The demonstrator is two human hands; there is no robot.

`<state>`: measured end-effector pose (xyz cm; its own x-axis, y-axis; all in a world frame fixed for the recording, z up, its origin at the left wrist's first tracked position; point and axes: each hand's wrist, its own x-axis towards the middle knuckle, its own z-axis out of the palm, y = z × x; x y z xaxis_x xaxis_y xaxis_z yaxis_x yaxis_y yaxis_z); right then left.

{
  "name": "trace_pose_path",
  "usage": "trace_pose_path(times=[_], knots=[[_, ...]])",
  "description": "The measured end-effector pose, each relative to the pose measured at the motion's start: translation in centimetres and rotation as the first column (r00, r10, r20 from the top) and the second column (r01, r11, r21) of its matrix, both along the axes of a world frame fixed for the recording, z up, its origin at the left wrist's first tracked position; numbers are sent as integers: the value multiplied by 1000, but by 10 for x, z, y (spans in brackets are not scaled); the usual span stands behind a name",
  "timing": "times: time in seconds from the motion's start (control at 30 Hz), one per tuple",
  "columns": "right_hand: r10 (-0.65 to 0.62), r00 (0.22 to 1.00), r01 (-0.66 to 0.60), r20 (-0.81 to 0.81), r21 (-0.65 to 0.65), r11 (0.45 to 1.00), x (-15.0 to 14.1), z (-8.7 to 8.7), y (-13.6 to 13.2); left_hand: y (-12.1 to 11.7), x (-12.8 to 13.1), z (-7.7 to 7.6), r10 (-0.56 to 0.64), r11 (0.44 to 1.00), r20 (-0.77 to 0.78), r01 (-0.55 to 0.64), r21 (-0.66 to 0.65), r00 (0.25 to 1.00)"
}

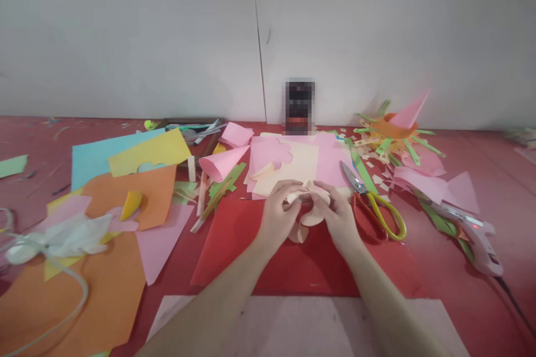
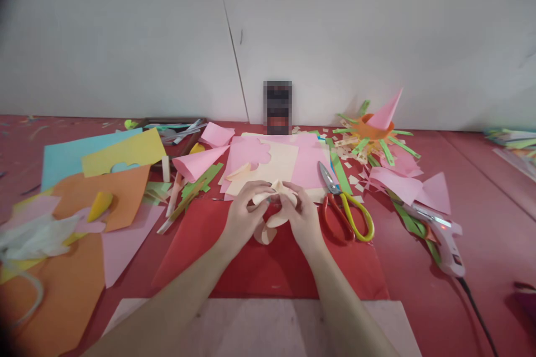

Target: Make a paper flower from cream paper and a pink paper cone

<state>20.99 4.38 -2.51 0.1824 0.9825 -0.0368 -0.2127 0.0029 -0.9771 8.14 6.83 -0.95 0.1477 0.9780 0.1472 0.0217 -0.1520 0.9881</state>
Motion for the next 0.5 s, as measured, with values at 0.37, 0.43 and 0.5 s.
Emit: trace_pose_path(times=[0.37, 0.43, 0.5], knots=[[77, 972, -101, -224, -100, 990, 12, -1, 2, 13, -6, -1, 46, 961, 231, 21, -277, 972], [97, 975, -120, -201, -106, 987, 12, 1, 1, 14, -7, -1, 46, 961, 239, 22, -274, 970], [124, 975, -145, -183, -107, 984, 13, 3, 0, 14, -7, -1, 38, 961, 244, 32, -275, 969]])
